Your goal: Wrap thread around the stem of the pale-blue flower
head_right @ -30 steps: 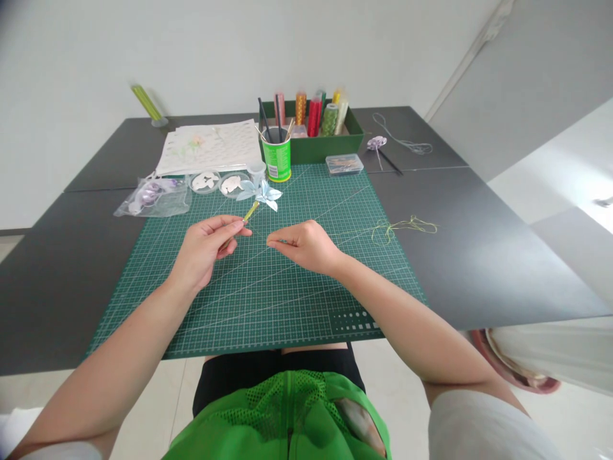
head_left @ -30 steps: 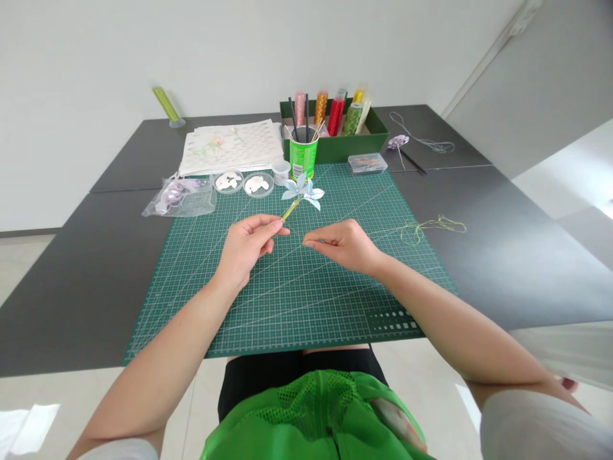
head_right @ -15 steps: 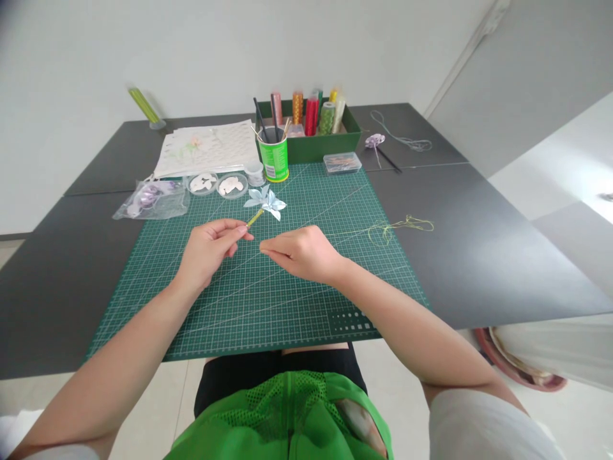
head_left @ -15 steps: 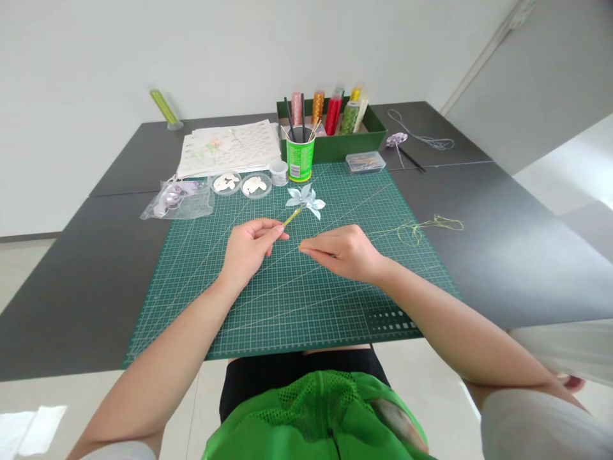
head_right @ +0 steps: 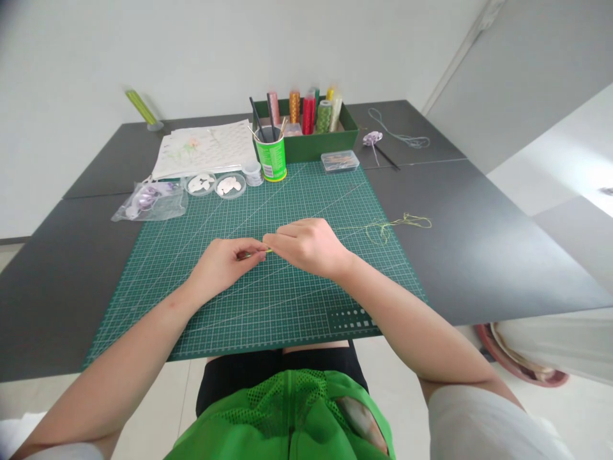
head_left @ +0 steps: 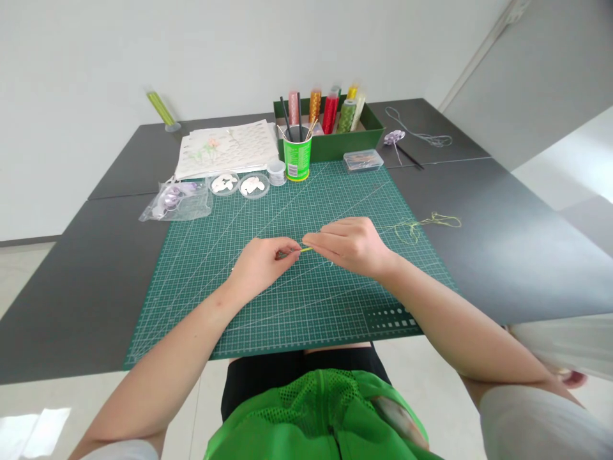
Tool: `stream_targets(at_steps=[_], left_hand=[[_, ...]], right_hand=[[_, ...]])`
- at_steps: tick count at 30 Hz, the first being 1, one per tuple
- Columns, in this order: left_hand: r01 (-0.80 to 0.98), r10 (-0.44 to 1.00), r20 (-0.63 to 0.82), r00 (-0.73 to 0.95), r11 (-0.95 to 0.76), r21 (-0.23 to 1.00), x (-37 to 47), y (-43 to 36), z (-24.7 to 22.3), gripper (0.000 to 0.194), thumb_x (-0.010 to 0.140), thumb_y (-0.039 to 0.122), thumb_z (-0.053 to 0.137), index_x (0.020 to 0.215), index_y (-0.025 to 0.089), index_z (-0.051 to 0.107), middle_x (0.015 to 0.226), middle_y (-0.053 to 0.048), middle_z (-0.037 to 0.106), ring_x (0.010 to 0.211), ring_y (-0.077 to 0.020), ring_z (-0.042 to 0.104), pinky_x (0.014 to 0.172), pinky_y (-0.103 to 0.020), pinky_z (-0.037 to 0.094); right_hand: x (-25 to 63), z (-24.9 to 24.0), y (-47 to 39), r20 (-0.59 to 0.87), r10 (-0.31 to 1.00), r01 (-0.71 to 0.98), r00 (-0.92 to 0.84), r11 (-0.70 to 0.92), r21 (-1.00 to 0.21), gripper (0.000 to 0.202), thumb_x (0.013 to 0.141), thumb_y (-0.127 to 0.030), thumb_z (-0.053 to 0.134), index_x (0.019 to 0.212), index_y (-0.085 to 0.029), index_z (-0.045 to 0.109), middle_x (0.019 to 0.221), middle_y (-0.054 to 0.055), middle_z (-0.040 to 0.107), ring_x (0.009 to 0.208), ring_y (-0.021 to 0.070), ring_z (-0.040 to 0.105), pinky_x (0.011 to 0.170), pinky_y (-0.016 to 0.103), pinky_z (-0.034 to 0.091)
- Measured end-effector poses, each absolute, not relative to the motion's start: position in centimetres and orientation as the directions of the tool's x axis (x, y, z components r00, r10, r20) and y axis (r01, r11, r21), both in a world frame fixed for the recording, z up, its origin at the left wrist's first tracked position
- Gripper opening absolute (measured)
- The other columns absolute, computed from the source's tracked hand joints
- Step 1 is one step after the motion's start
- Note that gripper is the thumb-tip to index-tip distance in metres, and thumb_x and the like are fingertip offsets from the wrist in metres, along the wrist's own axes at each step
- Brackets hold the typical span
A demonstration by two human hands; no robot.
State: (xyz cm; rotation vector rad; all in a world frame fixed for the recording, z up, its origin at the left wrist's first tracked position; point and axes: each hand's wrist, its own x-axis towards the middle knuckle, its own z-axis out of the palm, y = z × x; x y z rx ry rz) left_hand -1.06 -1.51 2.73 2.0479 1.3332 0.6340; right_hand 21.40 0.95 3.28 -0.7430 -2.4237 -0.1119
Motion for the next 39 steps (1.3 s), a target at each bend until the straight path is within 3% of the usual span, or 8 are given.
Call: stream_targets(at_steps=[11,16,23,27,29,33,39], left_hand=[[0.647,0.874,0.050,0.482,-0.394,0.653,-0.8,-2.1,3.5,0.017,0.093,0.028,0.063,0.092,0.026,0.080,0.077,0.002,0.078,0.057,-0.0145,0.064,0.058,-0.026,0.039],[0.649,0.868,0.024,0.496,-0.388,0.655,-0.8,-2.3,3.7,0.016,0.093,0.030,0.063,0.091,0.026,0.079,0.076,0.002,0.078,0.054,-0.0137,0.063,0.057,-0.026,0.039],[0.581,0.844,-0.013,0.536,-0.357,0.731,-1.0,-2.6,4.2,0.015,0.092,0.031,0.064,0.089,0.025,0.078,0.069,0.003,0.074,0.047,-0.0104,0.054,0.050,-0.024,0.036],[0.550,0.878,0.018,0.479,-0.316,0.773,-1.4,-2.6,4.6,0.016,0.091,0.035,0.067,0.087,0.024,0.077,0.064,0.002,0.071,0.048,-0.0107,0.052,0.049,-0.023,0.034],[0.515,0.900,0.051,0.433,-0.293,0.806,-1.5,-2.6,4.9,0.015,0.090,0.035,0.068,0.086,0.023,0.076,0.067,0.001,0.072,0.051,-0.0109,0.053,0.049,-0.022,0.035],[0.393,0.959,0.112,0.261,-0.211,0.895,-1.6,-2.4,5.3,0.017,0.090,0.036,0.069,0.090,0.020,0.075,0.079,-0.004,0.078,0.050,-0.0102,0.052,0.048,-0.023,0.038],[0.236,0.994,0.090,0.060,-0.101,0.966,-2.1,-1.5,5.2,0.019,0.089,0.038,0.071,0.087,0.019,0.074,0.081,-0.006,0.078,0.047,-0.0084,0.046,0.047,-0.022,0.038]], right_hand=[[22.2,2.8,2.3,0.520,0.577,0.518,-0.629,0.811,-0.273,0.035,0.104,-0.033,0.053,0.084,-0.021,0.079,0.063,0.000,0.066,0.059,0.0104,0.056,0.054,0.025,0.033],[22.3,2.7,2.6,0.450,0.660,0.463,-0.601,0.747,-0.477,0.027,0.100,-0.032,0.059,0.089,-0.020,0.081,0.078,0.003,0.077,0.068,0.0129,0.066,0.061,0.024,0.042],[22.5,2.4,3.5,0.330,0.789,0.404,-0.517,0.565,-0.719,0.028,0.091,-0.041,0.070,0.084,-0.017,0.082,0.073,0.003,0.075,0.055,0.0096,0.052,0.053,0.025,0.036],[22.4,1.8,4.0,0.263,0.836,0.426,-0.482,0.486,-0.763,0.033,0.090,-0.045,0.068,0.084,-0.015,0.081,0.054,-0.003,0.056,0.049,0.0069,0.035,0.050,0.025,0.028],[22.1,1.4,4.1,0.259,0.830,0.413,-0.494,0.487,-0.770,0.036,0.091,-0.046,0.066,0.081,-0.014,0.079,0.053,-0.004,0.051,0.051,0.0072,0.035,0.052,0.025,0.028],[21.5,0.7,3.9,0.267,0.810,0.397,-0.522,0.507,-0.765,0.038,0.093,-0.047,0.064,0.078,-0.014,0.076,0.065,0.001,0.063,0.060,0.0103,0.049,0.059,0.026,0.037],[20.9,1.1,2.8,0.327,0.790,0.371,-0.519,0.552,-0.747,0.031,0.097,-0.039,0.062,0.095,-0.015,0.081,0.062,0.000,0.065,0.057,0.0097,0.050,0.057,0.024,0.040]])
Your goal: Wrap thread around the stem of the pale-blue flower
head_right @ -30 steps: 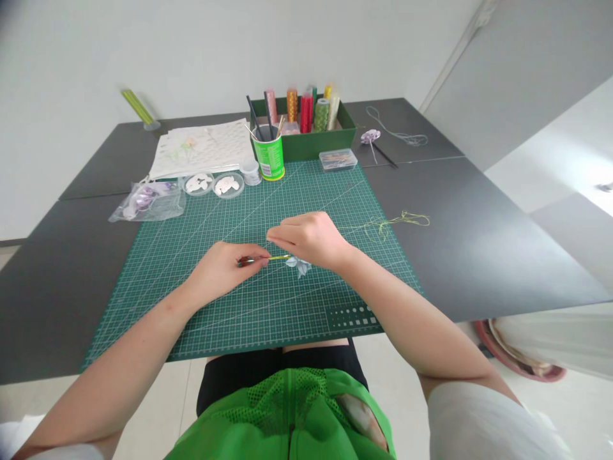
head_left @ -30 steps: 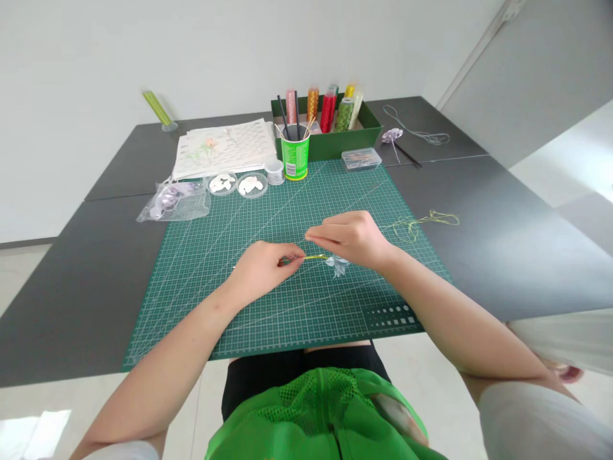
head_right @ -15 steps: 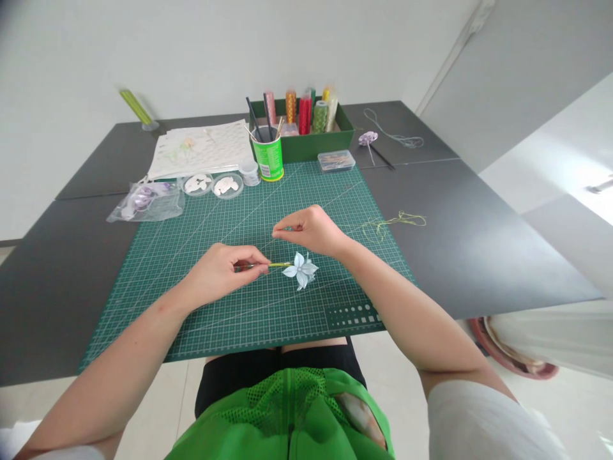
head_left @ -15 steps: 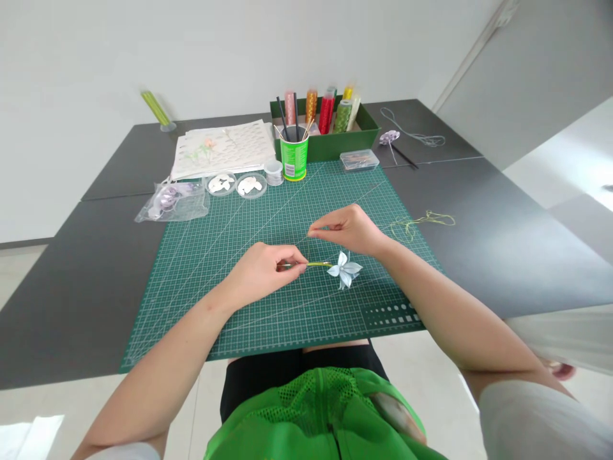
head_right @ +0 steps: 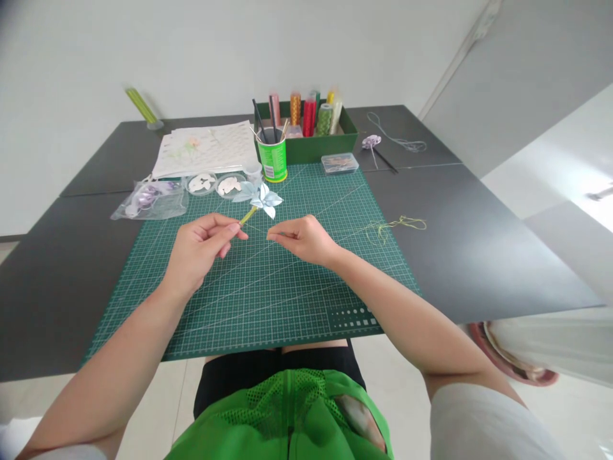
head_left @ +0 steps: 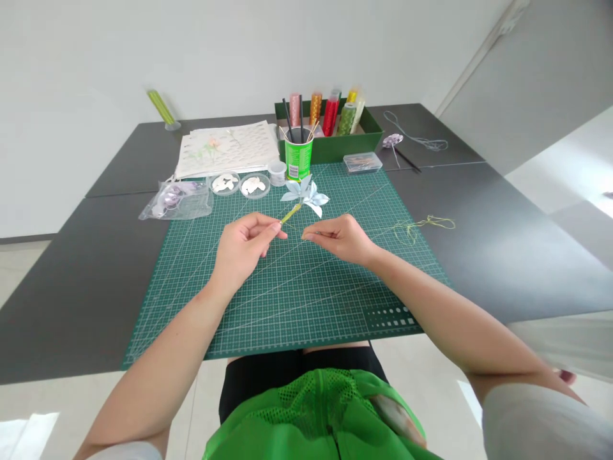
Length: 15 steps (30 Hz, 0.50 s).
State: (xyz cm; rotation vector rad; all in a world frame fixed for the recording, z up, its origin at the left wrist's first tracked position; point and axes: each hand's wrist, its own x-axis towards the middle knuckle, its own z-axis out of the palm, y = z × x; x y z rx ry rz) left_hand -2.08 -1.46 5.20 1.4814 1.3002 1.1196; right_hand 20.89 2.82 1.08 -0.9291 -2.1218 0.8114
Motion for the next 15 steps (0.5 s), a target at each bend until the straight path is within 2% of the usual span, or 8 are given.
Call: stream_targets(at_steps=[6,9,15], left_hand=[[0.130,1.000,0.005,0.021,-0.008,0.992,-2.2,-1.0,4.9,0.020,0.085,0.039,0.074,0.083,0.019,0.074,0.081,-0.006,0.078,0.047,-0.0077,0.045,0.044,-0.022,0.034],[0.097,1.000,-0.023,0.021,0.021,0.995,-2.2,-0.9,5.0,0.019,0.085,0.038,0.075,0.083,0.019,0.074,0.081,-0.006,0.078,0.046,-0.0068,0.044,0.044,-0.022,0.032],[0.094,0.998,-0.054,0.018,0.052,0.994,-2.1,-0.8,5.0,0.018,0.083,0.036,0.076,0.082,0.019,0.074,0.080,-0.006,0.078,0.046,-0.0069,0.043,0.044,-0.022,0.031]], right_hand=[[20.7,1.5,1.9,0.425,0.714,0.395,-0.557,0.677,-0.621,0.031,0.101,-0.035,0.056,0.097,-0.017,0.082,0.069,0.001,0.074,0.058,0.0104,0.061,0.058,0.022,0.044],[20.7,1.5,1.6,0.454,0.669,0.403,-0.588,0.729,-0.553,0.030,0.102,-0.033,0.055,0.101,-0.019,0.082,0.080,0.002,0.079,0.066,0.0120,0.069,0.060,0.022,0.047],[20.7,1.4,1.3,0.522,0.595,0.389,-0.611,0.800,-0.456,0.029,0.103,-0.031,0.055,0.104,-0.019,0.081,0.086,0.003,0.081,0.070,0.0133,0.074,0.062,0.022,0.051]])
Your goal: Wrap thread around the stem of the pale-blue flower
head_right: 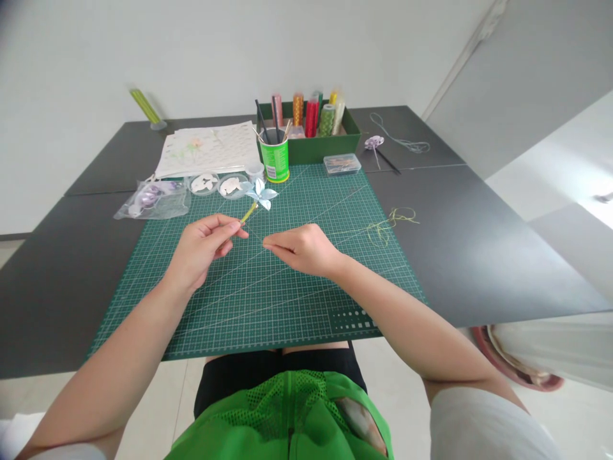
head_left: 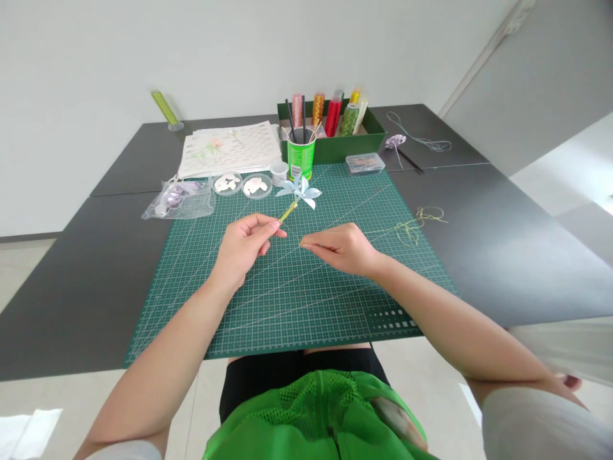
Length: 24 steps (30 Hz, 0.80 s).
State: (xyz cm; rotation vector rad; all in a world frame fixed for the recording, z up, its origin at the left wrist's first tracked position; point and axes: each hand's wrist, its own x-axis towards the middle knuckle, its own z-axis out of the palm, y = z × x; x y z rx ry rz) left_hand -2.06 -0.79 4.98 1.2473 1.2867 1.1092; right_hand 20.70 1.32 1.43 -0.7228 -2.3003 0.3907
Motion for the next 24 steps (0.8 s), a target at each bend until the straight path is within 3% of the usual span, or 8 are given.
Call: stream_targets(at_steps=[7,13,21,24], left_hand=[[0.173,0.998,-0.046,0.044,0.038,0.984,-2.2,-0.4,4.3,0.021,0.082,0.037,0.077,0.086,0.017,0.074,0.083,-0.008,0.079,0.048,-0.0076,0.045,0.046,-0.022,0.035],[0.304,0.997,-0.005,0.075,-0.019,0.952,-2.3,-0.5,3.5,0.025,0.086,0.041,0.074,0.091,0.017,0.075,0.085,-0.008,0.079,0.049,-0.0091,0.049,0.048,-0.023,0.039],[0.323,0.996,-0.006,0.084,-0.022,0.946,-2.0,-0.5,3.3,0.026,0.088,0.043,0.070,0.091,0.017,0.074,0.085,-0.007,0.080,0.049,-0.0102,0.051,0.048,-0.024,0.039],[0.425,0.992,0.024,0.122,-0.074,0.902,-1.9,-0.6,3.3,0.021,0.090,0.038,0.068,0.092,0.019,0.075,0.084,-0.005,0.080,0.055,-0.0124,0.058,0.053,-0.025,0.042]], right_hand=[[20.7,2.0,0.9,0.625,0.498,0.369,-0.601,0.867,-0.336,0.024,0.102,-0.024,0.057,0.101,-0.015,0.080,0.072,0.002,0.077,0.058,0.0101,0.068,0.052,0.021,0.044],[20.8,2.2,0.7,0.592,0.456,0.372,-0.664,0.889,-0.267,0.030,0.105,-0.025,0.050,0.094,-0.017,0.077,0.066,0.001,0.071,0.054,0.0091,0.060,0.051,0.022,0.037],[20.7,2.4,0.6,0.555,0.463,0.375,-0.691,0.886,-0.273,0.034,0.106,-0.027,0.047,0.088,-0.018,0.074,0.060,-0.001,0.066,0.052,0.0089,0.053,0.051,0.023,0.034],[20.7,2.9,0.4,0.575,0.475,0.336,-0.665,0.879,-0.338,0.030,0.104,-0.027,0.051,0.089,-0.018,0.076,0.065,0.000,0.070,0.054,0.0078,0.056,0.052,0.022,0.037]])
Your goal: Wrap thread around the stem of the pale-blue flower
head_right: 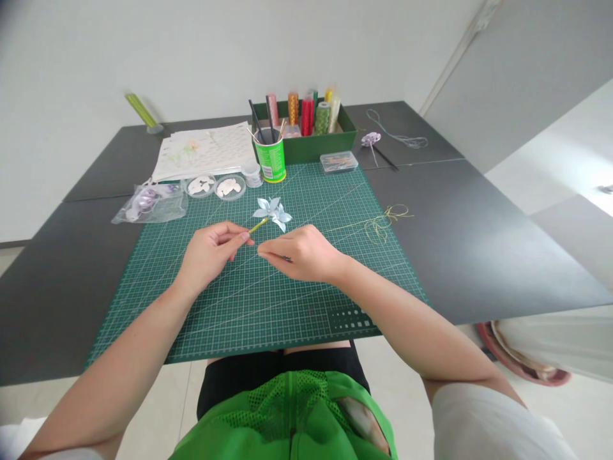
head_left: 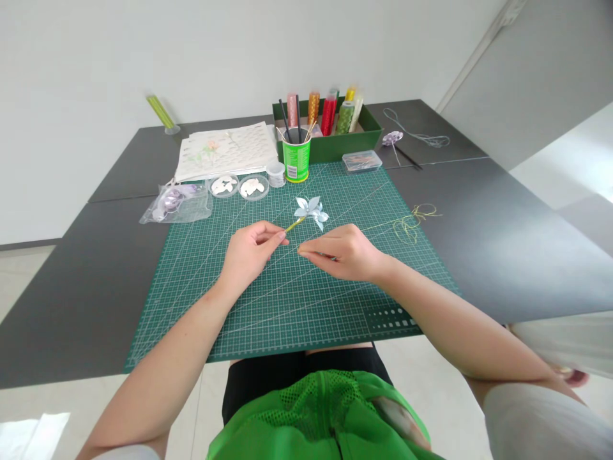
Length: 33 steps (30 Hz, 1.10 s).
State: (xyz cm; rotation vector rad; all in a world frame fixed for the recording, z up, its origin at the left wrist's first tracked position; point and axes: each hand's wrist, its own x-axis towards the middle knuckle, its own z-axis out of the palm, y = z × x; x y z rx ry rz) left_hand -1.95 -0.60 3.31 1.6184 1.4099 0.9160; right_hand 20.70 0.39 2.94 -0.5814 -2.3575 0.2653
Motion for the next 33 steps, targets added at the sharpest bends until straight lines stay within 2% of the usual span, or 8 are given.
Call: stream_targets(at_steps=[3,7,10,13,17,21,27,33], left_hand=[[0.594,0.970,0.096,0.224,-0.214,0.776,-1.8,-0.9,3.4,0.013,0.092,0.031,0.067,0.089,0.021,0.075,0.083,-0.001,0.079,0.066,-0.0147,0.066,0.060,-0.025,0.044],[0.679,0.928,0.108,0.357,-0.337,0.652,-1.5,-1.4,3.6,0.015,0.096,0.031,0.063,0.091,0.023,0.074,0.077,0.003,0.077,0.055,-0.0119,0.060,0.053,-0.025,0.037],[0.685,0.904,0.116,0.411,-0.390,0.616,-1.4,-1.6,3.5,0.015,0.097,0.031,0.062,0.094,0.023,0.074,0.076,0.004,0.076,0.054,-0.0115,0.059,0.055,-0.025,0.037],[0.676,0.878,0.106,0.467,-0.432,0.598,-1.4,-1.7,3.4,0.016,0.097,0.031,0.062,0.097,0.023,0.075,0.080,0.004,0.077,0.057,-0.0120,0.063,0.058,-0.026,0.040],[0.652,0.837,0.132,0.532,-0.504,0.567,-1.4,-1.9,3.1,0.014,0.098,0.030,0.062,0.099,0.024,0.076,0.087,0.004,0.079,0.068,-0.0135,0.070,0.063,-0.025,0.044],[0.626,0.809,0.167,0.564,-0.551,0.551,-1.2,-2.2,3.1,0.012,0.097,0.029,0.064,0.097,0.025,0.075,0.083,0.006,0.078,0.065,-0.0119,0.069,0.060,-0.024,0.043],[0.581,0.760,0.255,0.598,-0.630,0.516,-1.3,-2.3,3.3,0.009,0.097,0.026,0.066,0.098,0.024,0.074,0.075,0.007,0.075,0.061,-0.0096,0.066,0.058,-0.022,0.041],[0.564,0.751,0.340,0.566,-0.653,0.506,-1.4,-2.5,3.5,0.010,0.098,0.028,0.065,0.097,0.023,0.074,0.075,0.006,0.074,0.060,-0.0093,0.064,0.058,-0.022,0.042]], right_hand=[[20.8,3.7,0.0,0.573,0.544,0.264,-0.613,0.824,-0.501,0.027,0.103,-0.030,0.057,0.096,-0.017,0.079,0.066,-0.001,0.071,0.051,0.0061,0.053,0.052,0.020,0.039],[21.1,4.8,-0.3,0.496,0.684,0.192,-0.535,0.669,-0.718,0.028,0.100,-0.036,0.062,0.100,-0.017,0.082,0.055,-0.003,0.062,0.044,0.0052,0.038,0.043,0.021,0.031],[21.6,5.1,0.1,0.438,0.758,0.193,-0.483,0.580,-0.792,0.028,0.096,-0.037,0.066,0.105,-0.017,0.083,0.049,-0.004,0.052,0.044,0.0068,0.036,0.042,0.023,0.028],[22.1,4.9,0.7,0.400,0.795,0.223,-0.455,0.537,-0.814,0.028,0.094,-0.037,0.069,0.108,-0.018,0.083,0.046,-0.005,0.048,0.045,0.0075,0.033,0.043,0.024,0.026],[22.4,4.6,1.6,0.382,0.806,0.257,-0.451,0.528,-0.810,0.029,0.093,-0.039,0.069,0.108,-0.019,0.083,0.051,-0.003,0.056,0.047,0.0082,0.035,0.044,0.024,0.027],[22.3,4.3,2.2,0.375,0.812,0.272,-0.448,0.523,-0.808,0.029,0.092,-0.039,0.069,0.107,-0.019,0.084,0.058,-0.001,0.064,0.050,0.0087,0.039,0.046,0.025,0.029],[22.3,3.5,2.9,0.324,0.833,0.319,-0.448,0.488,-0.812,0.030,0.093,-0.038,0.068,0.108,-0.018,0.083,0.057,-0.001,0.064,0.049,0.0086,0.037,0.047,0.026,0.028],[22.3,2.4,3.8,0.270,0.830,0.341,-0.488,0.466,-0.817,0.032,0.092,-0.041,0.067,0.106,-0.018,0.083,0.073,0.004,0.076,0.056,0.0105,0.052,0.052,0.026,0.037]])
